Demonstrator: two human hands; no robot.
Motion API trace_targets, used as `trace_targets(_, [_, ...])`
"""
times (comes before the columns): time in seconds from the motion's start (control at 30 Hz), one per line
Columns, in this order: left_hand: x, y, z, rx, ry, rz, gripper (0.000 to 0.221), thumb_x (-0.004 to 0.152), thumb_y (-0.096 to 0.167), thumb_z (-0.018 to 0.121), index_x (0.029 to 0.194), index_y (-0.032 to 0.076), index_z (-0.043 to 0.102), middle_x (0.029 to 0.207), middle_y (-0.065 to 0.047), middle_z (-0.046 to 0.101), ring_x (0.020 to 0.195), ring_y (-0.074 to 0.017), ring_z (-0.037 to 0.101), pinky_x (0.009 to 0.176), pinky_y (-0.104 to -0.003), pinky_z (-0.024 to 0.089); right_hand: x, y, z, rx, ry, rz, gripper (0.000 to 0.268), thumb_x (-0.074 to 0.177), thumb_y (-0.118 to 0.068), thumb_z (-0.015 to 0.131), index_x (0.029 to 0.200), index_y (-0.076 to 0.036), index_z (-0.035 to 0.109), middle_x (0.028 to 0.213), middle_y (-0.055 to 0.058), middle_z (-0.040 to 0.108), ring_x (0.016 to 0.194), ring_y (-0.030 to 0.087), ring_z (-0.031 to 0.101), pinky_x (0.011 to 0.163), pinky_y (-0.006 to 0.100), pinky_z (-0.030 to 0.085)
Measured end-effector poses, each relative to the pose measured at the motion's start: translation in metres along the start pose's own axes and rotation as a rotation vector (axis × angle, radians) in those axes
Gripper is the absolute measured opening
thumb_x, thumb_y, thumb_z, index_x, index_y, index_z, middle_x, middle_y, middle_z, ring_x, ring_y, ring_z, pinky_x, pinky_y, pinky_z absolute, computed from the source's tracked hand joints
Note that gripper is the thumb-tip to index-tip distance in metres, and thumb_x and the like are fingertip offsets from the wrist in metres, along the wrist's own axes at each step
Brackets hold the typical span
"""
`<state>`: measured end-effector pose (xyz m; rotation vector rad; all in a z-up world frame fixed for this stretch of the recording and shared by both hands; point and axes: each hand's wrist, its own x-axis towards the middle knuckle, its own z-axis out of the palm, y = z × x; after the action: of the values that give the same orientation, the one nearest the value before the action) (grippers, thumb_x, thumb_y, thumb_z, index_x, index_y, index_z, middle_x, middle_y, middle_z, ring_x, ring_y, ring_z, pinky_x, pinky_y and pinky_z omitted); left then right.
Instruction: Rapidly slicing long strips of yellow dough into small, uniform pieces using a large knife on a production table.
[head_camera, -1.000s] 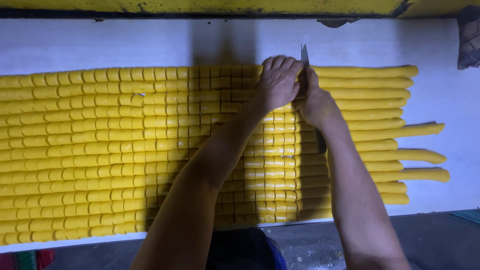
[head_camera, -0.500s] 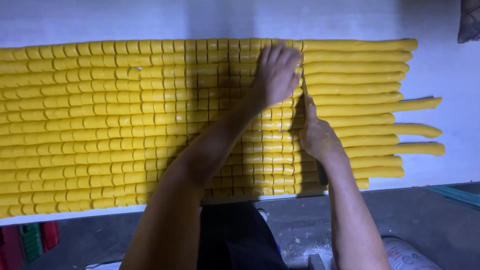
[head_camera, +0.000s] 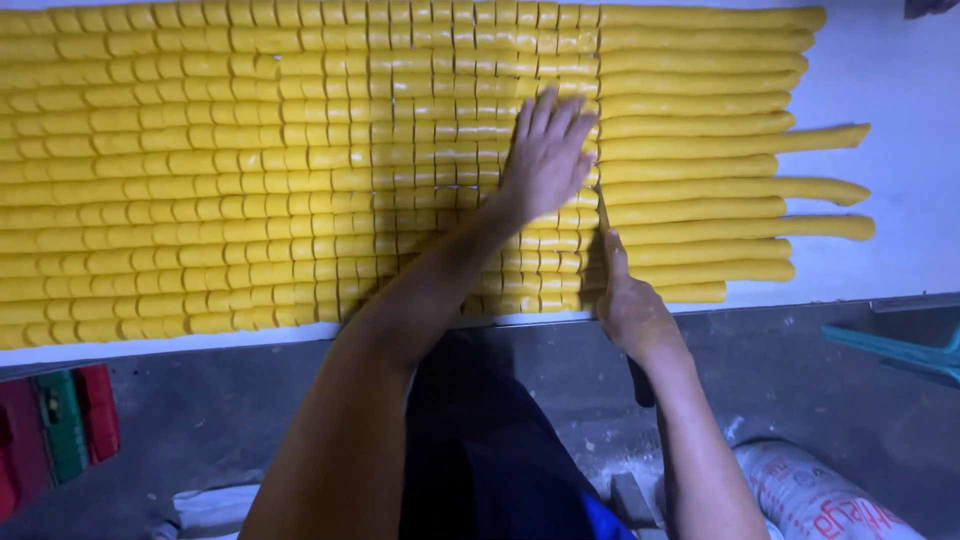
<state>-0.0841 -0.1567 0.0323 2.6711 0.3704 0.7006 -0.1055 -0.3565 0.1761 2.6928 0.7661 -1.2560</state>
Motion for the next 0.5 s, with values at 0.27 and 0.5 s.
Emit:
trace_targets(0.27, [-0.133, 0.097, -0.046, -0.056, -0.098, 0.198, 0.06, 0.067, 0.043, 0.08, 0.118, 0.013, 0.068, 0.132, -0.015, 0.061, 0.137, -0.0437, 0.048, 0.111, -0.061, 0.036, 0.006, 0.012, 0.008, 0.089, 0.042, -0.122, 0.101, 0.089, -0.006, 0.066, 0.164, -0.02, -0.001, 0.119, 0.036, 0.066, 0.116, 0.054, 0.063, 0.099, 0.06, 0.052])
trace_targets(0.5, [-0.143, 0.103, -0.03, 0.025, -0.081, 0.16, 0.052, 0.069, 0.043, 0.071, 0.115, 0.02, 0.066, 0.128, -0.008, 0.06, 0.136, -0.0404, 0.05, 0.112, -0.065, 0.035, -0.069, 0.05, 0.06, 0.13, -0.02, -0.118, 0.092, 0.092, 0.0, 0.055, 0.165, -0.016, 0.001, 0.117, 0.038, 0.068, 0.115, 0.053, 0.066, 0.097, 0.061, 0.052])
